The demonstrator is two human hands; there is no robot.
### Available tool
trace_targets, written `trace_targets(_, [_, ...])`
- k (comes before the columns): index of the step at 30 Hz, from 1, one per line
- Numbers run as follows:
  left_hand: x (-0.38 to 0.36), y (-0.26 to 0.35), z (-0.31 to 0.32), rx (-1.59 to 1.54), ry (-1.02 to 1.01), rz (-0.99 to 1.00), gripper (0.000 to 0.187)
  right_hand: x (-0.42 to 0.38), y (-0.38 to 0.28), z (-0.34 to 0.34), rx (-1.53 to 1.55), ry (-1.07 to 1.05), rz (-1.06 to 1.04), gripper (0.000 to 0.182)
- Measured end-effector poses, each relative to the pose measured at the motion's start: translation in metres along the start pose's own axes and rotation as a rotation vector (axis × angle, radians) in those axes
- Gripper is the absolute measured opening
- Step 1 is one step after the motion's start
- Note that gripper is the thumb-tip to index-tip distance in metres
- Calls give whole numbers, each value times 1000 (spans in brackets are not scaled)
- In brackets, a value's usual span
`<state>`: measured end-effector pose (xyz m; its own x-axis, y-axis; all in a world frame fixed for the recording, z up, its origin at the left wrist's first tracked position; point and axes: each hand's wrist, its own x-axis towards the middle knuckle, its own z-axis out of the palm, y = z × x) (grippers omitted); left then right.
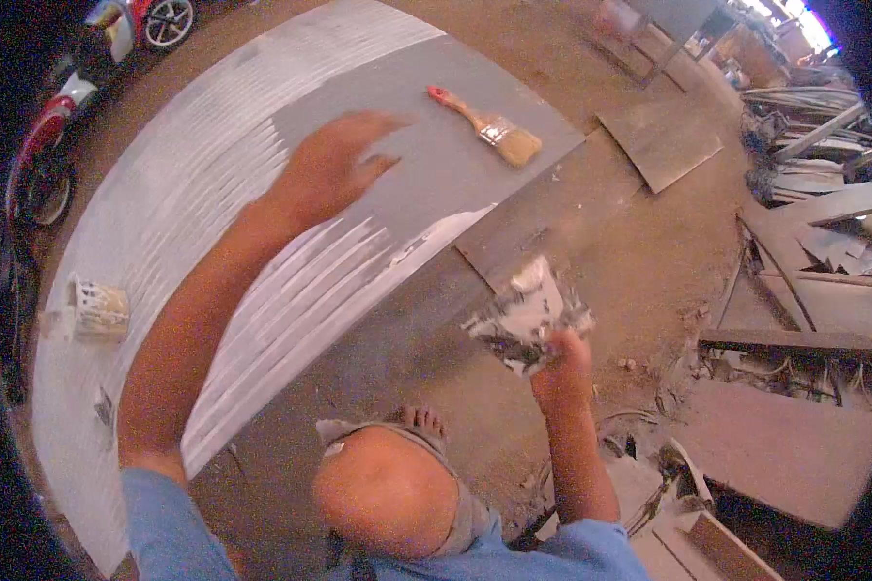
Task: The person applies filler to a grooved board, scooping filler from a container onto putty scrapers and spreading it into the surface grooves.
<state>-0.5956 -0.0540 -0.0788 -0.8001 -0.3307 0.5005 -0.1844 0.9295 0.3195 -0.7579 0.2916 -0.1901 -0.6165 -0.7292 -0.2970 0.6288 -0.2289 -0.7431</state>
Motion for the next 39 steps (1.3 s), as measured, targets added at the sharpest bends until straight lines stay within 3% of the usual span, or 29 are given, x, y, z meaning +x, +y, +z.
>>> trace_targets(1, [32, -11, 35, 49, -57, -5, 47, 1, 3, -11, 9, 9, 7, 51])
trace_targets(2, [55, -19, 63, 99, -109, -2, 49, -2, 4, -22, -189, 34, -26, 50])
trace_targets(3, [66, -26, 84, 100, -110, 9, 49, 0, 1, -22, -58, 86, 2, 50])
trace_targets(5, [89, -32, 124, 350, 38, 367, 51, 8, -8, -23, 77, 152, 13, 49])
trace_targets(6, [95, -35, 134, 341, 38, 373, 51, 13, -14, -26, 7, 172, -36, 46])
trace_targets(8, [100, -48, 142, 136, -177, 244, 52, 28, -25, -42, -54, 197, -85, 43])
trace_targets(9, [101, -47, 139, 133, -183, 250, 52, 44, -31, -58, -463, 238, -234, 37])
trace_targets(11, [101, -40, 125, 109, -214, 141, 52, 73, -47, -49, -902, 367, -398, 26])
trace_targets(15, [114, -36, 131, 221, -300, 20, 51, 161, -82, -18, -929, 368, -493, 20])
trace_targets(17, [114, -40, 137, 273, -154, 148, 47, 187, -94, 4, -1169, 295, -567, 39])
trace_targets(20, [115, -51, 135, 261, -196, 195, 40, 212, -92, 20, -1180, 328, -695, 40])
trace_targets(21, [115, -48, 131, 262, -199, 191, 40, 217, -91, 20, -1180, 324, -690, 40])
trace_targets(23, [117, -43, 124, 177, -302, 113, 35, 228, -88, 20, -1309, 244, -951, 43])
trace_targets(24, [114, -47, 125, 178, -304, 112, 35, 230, -86, 20, -1308, 243, -948, 43])
trace_targets(27, [96, -64, 118, 172, -206, 108, 31, 234, -78, 16, -1370, 225, -1075, 52])
trace_targets(32, [42, -112, 76, 392, -163, -197, 30, 246, -64, 18, -1617, 135, -1257, 73])
trace_targets(35, [11, -91, 30, 419, -174, -326, 39, 242, -49, 23, -1872, 261, -1191, 73])
trace_targets(39, [-60, -36, -38, 356, -175, -346, 60, 209, -44, 0, -1903, 233, -1081, 72])
